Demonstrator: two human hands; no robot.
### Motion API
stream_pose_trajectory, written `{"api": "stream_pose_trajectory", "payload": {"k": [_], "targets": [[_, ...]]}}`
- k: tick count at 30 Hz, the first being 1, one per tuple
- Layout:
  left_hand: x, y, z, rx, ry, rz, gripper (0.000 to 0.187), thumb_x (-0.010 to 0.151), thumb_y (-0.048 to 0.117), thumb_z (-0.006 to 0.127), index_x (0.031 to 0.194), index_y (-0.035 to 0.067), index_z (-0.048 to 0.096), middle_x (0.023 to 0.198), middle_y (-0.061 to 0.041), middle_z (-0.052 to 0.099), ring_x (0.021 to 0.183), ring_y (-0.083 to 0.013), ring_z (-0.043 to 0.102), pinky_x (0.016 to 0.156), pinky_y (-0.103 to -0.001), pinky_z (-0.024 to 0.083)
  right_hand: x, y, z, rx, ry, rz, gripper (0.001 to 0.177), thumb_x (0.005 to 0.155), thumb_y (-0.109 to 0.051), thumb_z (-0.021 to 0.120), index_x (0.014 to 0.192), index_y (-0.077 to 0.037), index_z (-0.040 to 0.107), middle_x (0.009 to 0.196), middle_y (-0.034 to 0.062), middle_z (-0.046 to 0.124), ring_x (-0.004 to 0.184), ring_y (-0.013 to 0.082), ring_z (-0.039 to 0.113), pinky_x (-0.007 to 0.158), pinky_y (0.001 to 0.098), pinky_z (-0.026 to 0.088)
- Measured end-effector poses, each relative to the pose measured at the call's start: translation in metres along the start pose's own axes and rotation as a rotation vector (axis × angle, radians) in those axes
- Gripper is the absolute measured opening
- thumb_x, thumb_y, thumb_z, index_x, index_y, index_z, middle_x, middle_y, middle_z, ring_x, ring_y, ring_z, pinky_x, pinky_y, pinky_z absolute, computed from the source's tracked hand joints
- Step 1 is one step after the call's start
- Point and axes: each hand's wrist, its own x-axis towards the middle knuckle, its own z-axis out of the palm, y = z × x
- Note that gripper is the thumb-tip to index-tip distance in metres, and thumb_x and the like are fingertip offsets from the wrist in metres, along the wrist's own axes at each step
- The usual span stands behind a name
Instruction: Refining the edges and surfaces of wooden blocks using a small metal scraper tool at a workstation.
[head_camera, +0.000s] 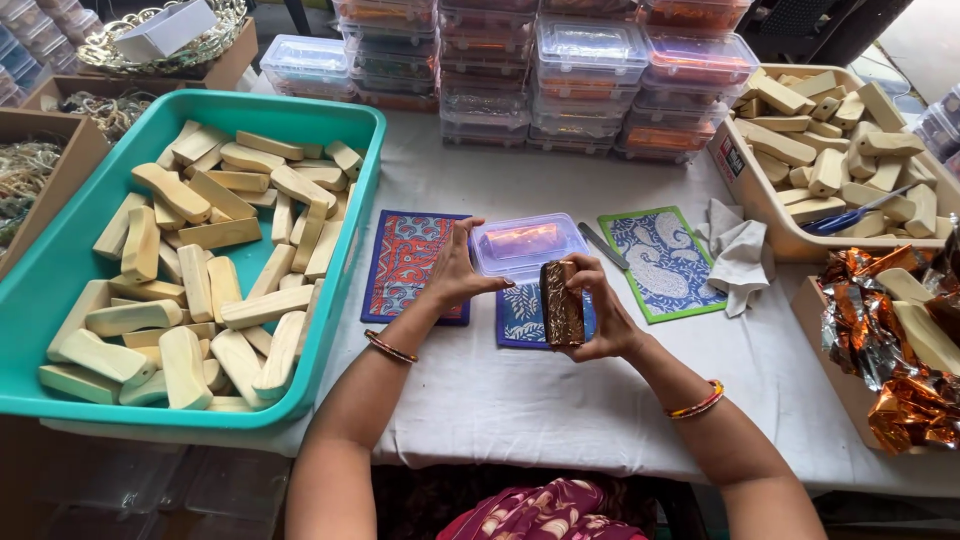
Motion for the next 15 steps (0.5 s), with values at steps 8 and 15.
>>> {"api": "stream_pose_trajectory", "payload": {"k": [8,15], "targets": [[-0.001,-0.018,0.006,0.118,0.005,0.158,0.100,0.054,0.050,0.099,0.120,0.021,0.029,0.157,-0.024,0.039,0.142,-0.0471,0.043,0.118,-0.055,0.037,0.003,0.017,-0.008,-0.010,0.006,0.015,0.093,0.058,-0.044,0.088,0.133,-0.023,0.037,0.145,0.0176,0.038,0.139,0.0345,0.043,0.116,0.0535,0.043],[0.001,-0.019,0.006,0.012,-0.028,0.121,0.102,0.053,0.051,0.098,0.121,0.022,0.028,0.160,-0.027,0.032,0.142,-0.0487,0.042,0.118,-0.049,0.040,0.014,0.014,-0.005,0.117,0.009,0.017,0.094,0.061,-0.043,0.088,0.137,-0.022,0.038,0.152,0.0169,0.034,0.146,0.0367,0.037,0.119,0.0546,0.041]]}}
